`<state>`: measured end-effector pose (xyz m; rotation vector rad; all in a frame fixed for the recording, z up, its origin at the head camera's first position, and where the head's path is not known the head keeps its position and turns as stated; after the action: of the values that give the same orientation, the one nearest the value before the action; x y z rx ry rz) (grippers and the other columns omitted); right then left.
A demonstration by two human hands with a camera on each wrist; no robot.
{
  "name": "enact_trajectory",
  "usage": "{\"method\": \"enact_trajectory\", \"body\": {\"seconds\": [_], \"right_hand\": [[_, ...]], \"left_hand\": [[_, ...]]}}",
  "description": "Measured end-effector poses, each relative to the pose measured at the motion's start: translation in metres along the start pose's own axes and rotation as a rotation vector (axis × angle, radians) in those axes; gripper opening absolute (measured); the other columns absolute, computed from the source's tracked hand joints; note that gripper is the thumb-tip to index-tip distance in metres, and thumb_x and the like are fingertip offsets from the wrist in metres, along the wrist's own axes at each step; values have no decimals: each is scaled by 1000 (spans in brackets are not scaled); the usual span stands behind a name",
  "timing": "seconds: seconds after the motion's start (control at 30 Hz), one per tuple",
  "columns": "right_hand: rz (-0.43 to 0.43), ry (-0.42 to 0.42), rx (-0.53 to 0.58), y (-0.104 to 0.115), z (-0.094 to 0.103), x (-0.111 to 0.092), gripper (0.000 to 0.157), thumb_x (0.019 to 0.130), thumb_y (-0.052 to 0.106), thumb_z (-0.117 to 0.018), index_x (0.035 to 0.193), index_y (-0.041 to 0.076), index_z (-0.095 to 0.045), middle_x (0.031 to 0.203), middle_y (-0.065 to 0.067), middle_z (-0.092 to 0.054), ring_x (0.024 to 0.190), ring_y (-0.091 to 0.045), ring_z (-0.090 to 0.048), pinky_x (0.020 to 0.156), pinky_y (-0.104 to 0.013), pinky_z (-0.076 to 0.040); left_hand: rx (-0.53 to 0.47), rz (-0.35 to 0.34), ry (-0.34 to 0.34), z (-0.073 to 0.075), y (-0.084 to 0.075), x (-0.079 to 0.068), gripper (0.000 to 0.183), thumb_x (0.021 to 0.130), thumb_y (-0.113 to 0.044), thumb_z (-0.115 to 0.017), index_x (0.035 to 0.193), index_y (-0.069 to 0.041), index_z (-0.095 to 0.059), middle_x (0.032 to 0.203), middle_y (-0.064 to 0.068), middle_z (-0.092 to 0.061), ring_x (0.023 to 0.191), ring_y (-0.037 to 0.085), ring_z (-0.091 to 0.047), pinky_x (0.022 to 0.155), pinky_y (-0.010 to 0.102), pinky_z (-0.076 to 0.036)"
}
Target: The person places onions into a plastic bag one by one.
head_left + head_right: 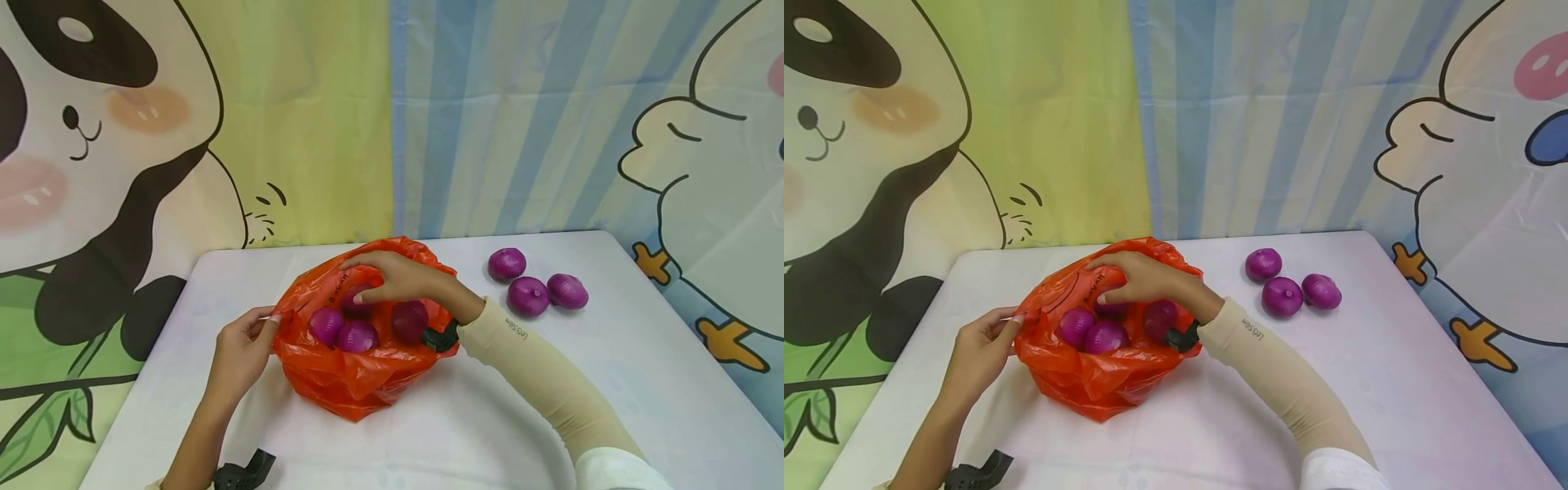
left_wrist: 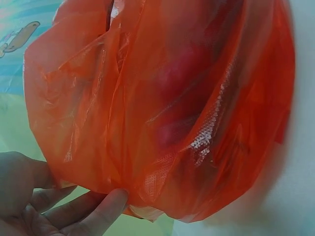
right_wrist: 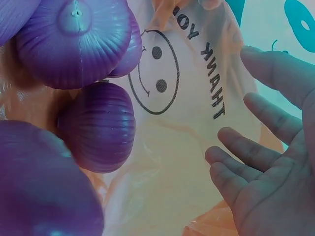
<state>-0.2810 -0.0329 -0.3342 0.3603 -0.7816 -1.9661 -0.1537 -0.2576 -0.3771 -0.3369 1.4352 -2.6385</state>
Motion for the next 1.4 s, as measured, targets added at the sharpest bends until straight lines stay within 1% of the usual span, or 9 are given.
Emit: {"method": "enact_trajectory", "body": {"seconds": [0.17,0.4,0.53,0.67,0.8,0.93,1.17,1.3,1.4], "right_hand": [[19,5,32,-1,1,-4,56,90,27,-72,140,12,-52,141,2,-50,131,-13,-41,108,-37,-37],[129,31,381,-1,6,-14,56,91,9,-69,142,3,-46,138,-4,-53,129,-15,-47,111,-37,-33],[196,11,497,1,13,-23,51,92,0,-64,140,-2,-47,134,-12,-56,128,-24,-49,108,-42,-37],[201,-23,574,2,24,-39,48,92,-1,-62,138,-4,-48,131,-16,-57,126,-31,-51,104,-41,-41],[200,-81,590,0,34,-56,48,93,6,-63,137,-6,-47,130,-17,-58,125,-34,-51,104,-43,-41],[214,-148,541,-3,42,-75,50,93,7,-65,135,-9,-46,130,-18,-58,123,-34,-52,102,-46,-42],[117,-239,437,-21,49,-114,48,92,8,-67,134,-5,-50,128,-16,-59,121,-34,-54,93,-43,-50],[65,-279,385,-31,52,-133,47,91,6,-67,134,-1,-52,127,-12,-59,122,-28,-54,95,-41,-49],[74,-327,328,-37,58,-147,46,90,0,-65,134,-2,-52,126,-15,-59,121,-27,-54,98,-40,-46]], "left_hand": [[8,10,0,-1,0,0,37,102,-28,-51,124,-1,-63,105,19,-70,84,27,-70,68,23,-57],[8,0,-4,-2,2,0,36,102,-28,-51,122,-1,-64,102,18,-70,81,25,-70,67,22,-56],[10,6,-1,-2,6,0,35,102,-27,-51,122,-1,-64,101,17,-71,79,24,-70,67,22,-57],[8,2,4,-2,7,0,34,102,-25,-51,121,0,-64,102,18,-70,81,26,-69,67,22,-56],[7,-1,-2,0,5,0,35,102,-26,-51,121,0,-64,102,19,-70,83,27,-69,67,21,-56],[-1,-17,-6,0,3,1,35,102,-26,-52,120,0,-64,103,19,-70,82,26,-70,66,21,-56],[-7,-40,-19,-1,3,2,34,101,-25,-53,118,1,-65,101,19,-71,79,24,-70,65,20,-56],[9,-29,-17,0,5,2,33,102,-25,-51,118,0,-65,99,17,-71,76,23,-70,65,21,-56],[6,-30,-17,-1,6,3,32,102,-25,-51,118,0,-65,98,17,-71,76,23,-70,65,22,-56]]}}
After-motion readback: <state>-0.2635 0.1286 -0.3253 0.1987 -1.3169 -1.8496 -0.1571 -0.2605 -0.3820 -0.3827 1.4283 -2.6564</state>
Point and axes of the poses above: each hand's wrist, its own x-axis towards the middle knuckle, its own z-axis out of the back of the hand, y = z × x, the point moved 5 cm from there along x, towards the middle knuckle
